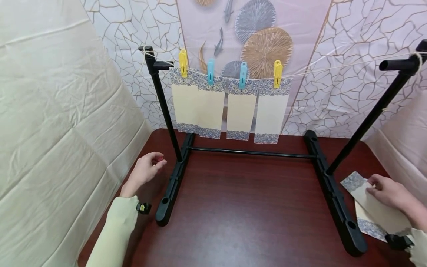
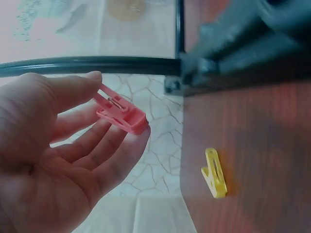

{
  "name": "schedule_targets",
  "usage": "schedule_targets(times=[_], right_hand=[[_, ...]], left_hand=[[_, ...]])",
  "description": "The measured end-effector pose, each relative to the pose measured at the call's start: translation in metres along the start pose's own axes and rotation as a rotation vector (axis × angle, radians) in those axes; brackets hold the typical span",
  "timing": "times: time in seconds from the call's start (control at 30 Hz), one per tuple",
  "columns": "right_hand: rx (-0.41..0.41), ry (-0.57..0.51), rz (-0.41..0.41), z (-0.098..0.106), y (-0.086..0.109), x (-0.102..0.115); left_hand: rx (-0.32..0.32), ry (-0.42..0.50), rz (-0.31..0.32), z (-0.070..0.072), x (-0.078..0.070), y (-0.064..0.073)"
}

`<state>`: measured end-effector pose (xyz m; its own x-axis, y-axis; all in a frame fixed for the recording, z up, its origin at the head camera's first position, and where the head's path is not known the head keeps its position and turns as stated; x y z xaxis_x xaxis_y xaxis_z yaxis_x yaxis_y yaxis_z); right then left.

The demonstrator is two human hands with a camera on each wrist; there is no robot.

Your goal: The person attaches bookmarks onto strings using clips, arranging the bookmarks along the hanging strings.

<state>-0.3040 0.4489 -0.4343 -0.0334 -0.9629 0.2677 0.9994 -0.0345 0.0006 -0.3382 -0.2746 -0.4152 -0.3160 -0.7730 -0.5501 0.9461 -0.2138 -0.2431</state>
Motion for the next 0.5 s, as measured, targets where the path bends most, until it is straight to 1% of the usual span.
schedule_targets(times=[0.13,0.23,0.37,0.5], right_hand=[[-0.009,-0.004,-0.019,0.012,0.003,0.009],[-0.028,-0.017,-0.027,0.023,0.008,0.015],[-0.082,-0.042,-0.029,0.037,0.015,0.023],[-0.116,-0.054,-0.023,0.046,0.02,0.032]], left_hand=[[-0.057,0.019,-0.05,0.007,-0.013,-0.001],[-0.087,0.038,-0.076,0.01,-0.024,-0.003],[-0.107,0.099,-0.098,0.011,-0.038,-0.007],[-0.121,0.148,-0.126,0.011,-0.051,-0.012]])
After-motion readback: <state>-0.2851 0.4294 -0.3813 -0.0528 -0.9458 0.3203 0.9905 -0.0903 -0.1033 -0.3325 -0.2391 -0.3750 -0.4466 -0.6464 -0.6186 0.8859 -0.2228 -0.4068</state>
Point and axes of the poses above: each hand's wrist, its own y-axis away from the middle knuckle, its own z-axis out of the back of the hand, x = y × z, the point moved 9 cm from there along -y, towards the middle knuckle, and after that the axes turned 12 degrees about -z, right-handed, at the moved point
